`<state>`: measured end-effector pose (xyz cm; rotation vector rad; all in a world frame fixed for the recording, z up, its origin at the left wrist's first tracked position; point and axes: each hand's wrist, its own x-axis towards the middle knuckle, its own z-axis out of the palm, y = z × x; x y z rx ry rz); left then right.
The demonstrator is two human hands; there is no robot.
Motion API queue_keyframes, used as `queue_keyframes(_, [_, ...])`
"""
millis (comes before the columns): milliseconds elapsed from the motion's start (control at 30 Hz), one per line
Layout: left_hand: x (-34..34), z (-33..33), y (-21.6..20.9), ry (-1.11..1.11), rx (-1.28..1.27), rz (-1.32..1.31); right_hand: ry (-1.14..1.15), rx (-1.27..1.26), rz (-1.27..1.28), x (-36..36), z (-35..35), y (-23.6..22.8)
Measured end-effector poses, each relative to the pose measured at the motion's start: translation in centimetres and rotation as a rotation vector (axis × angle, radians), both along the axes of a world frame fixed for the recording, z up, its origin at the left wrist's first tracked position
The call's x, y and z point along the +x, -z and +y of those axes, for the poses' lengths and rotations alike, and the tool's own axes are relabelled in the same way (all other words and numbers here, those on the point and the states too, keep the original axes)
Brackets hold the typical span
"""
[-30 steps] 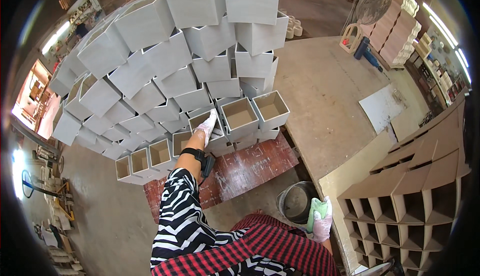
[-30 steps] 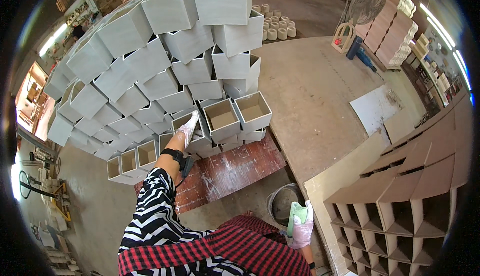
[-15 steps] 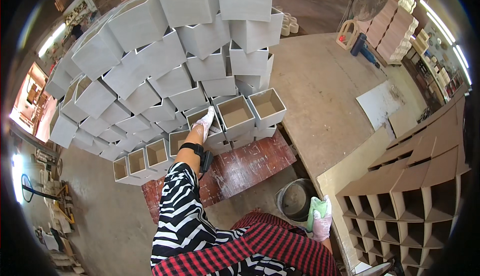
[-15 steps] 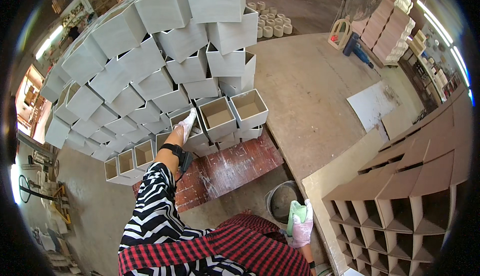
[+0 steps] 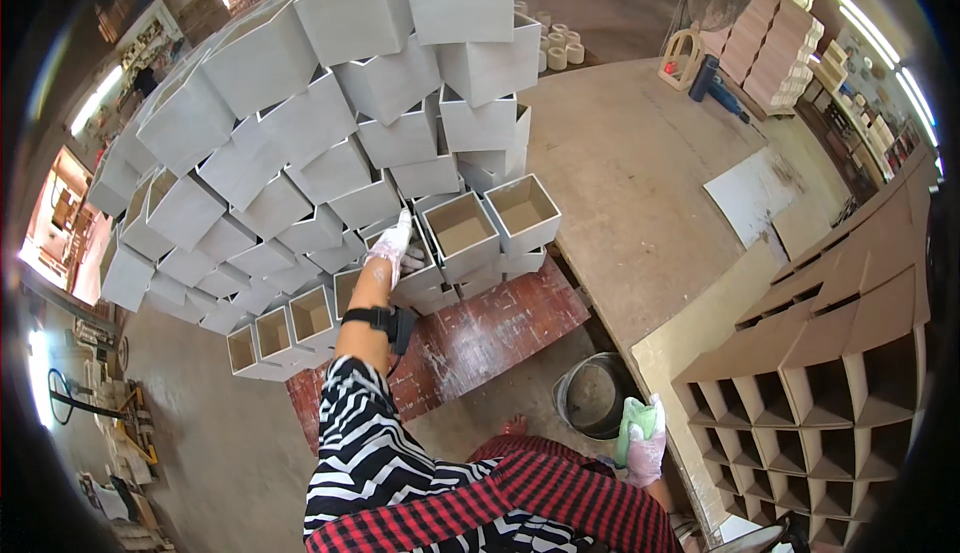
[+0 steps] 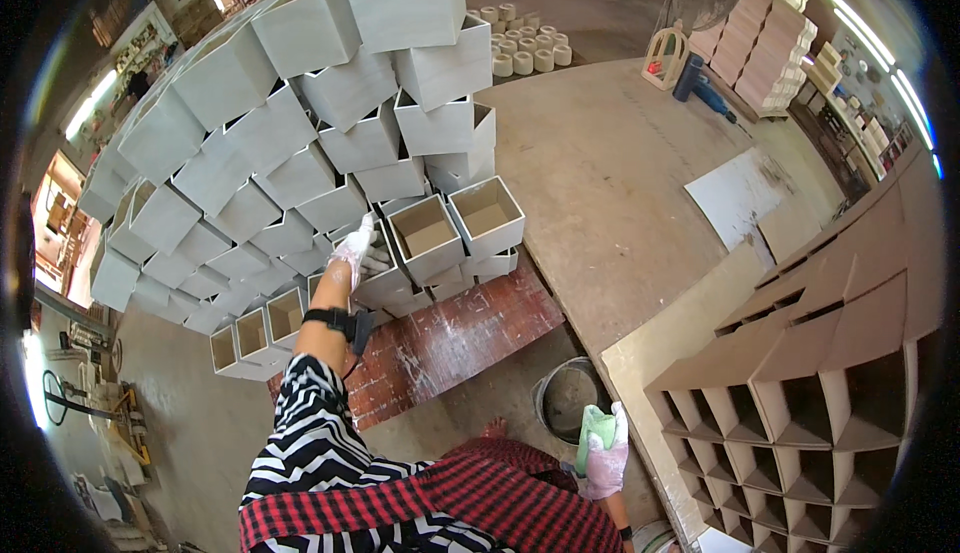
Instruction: The person coats the interior and exterior of wooden boxes with white paint using a sponge, moves a finished box to a stack, and retrieves another box from a shelf.
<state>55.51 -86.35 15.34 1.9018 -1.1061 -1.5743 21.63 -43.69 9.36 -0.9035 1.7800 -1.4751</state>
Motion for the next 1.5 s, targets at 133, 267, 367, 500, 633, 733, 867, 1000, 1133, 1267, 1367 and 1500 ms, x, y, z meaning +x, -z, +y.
queue_keyframes(133, [-0.7,4.3,-3.1,-0.079,-0.421,0.004,0.075,-0.061,-0.056,1.4,1.4,-1.6])
queue_keyframes(267, [-2.9,10.8,-5.3,0.102,-0.603,-0.058,0.139,-0.118,-0.026,1.1,3.5,-2.8])
queue_keyframes(367, [-5.7,14.5,-5.4,0.165,-0.617,0.104,0.158,0.07,0.141,0.3,6.6,-3.7])
queue_keyframes(500, [-10.2,18.5,-7.5,0.379,-0.825,0.219,0.162,-0.15,-0.121,-0.4,12.6,-1.9])
queue_keyframes(633, [-18.2,27.5,-12.8,0.554,-0.982,0.312,0.281,-0.126,0.003,-1.1,21.5,-3.9])
queue_keyframes(733, [-22.5,34.5,-17.9,0.699,-1.144,0.338,0.413,-0.135,0.104,-1.5,28.4,-3.7])
queue_keyframes(867, [-28.5,42.0,-23.2,0.881,-1.175,0.669,0.597,-0.072,0.055,-1.7,36.4,-5.1])
queue_keyframes(1000, [-32.7,47.7,-29.5,1.033,-1.205,0.863,0.697,-0.082,0.096,-1.0,41.1,-5.1])
queue_keyframes(1133, [-38.7,50.8,-34.4,0.837,-1.141,1.036,0.815,-0.144,0.137,-1.7,44.7,-5.1])
queue_keyframes(1267, [-40.8,45.1,-36.8,0.462,-0.999,1.287,0.791,-0.16,0.162,-0.9,45.6,-4.7])
queue_keyframes(1367, [-43.0,41.3,-37.5,0.397,-0.783,1.16,0.795,-0.288,0.046,-1.6,47.0,-2.8])
queue_keyframes(1500, [-45.5,36.9,-36.7,0.796,-0.593,1.34,0.805,-0.234,0.094,-2.0,47.3,-2.8])
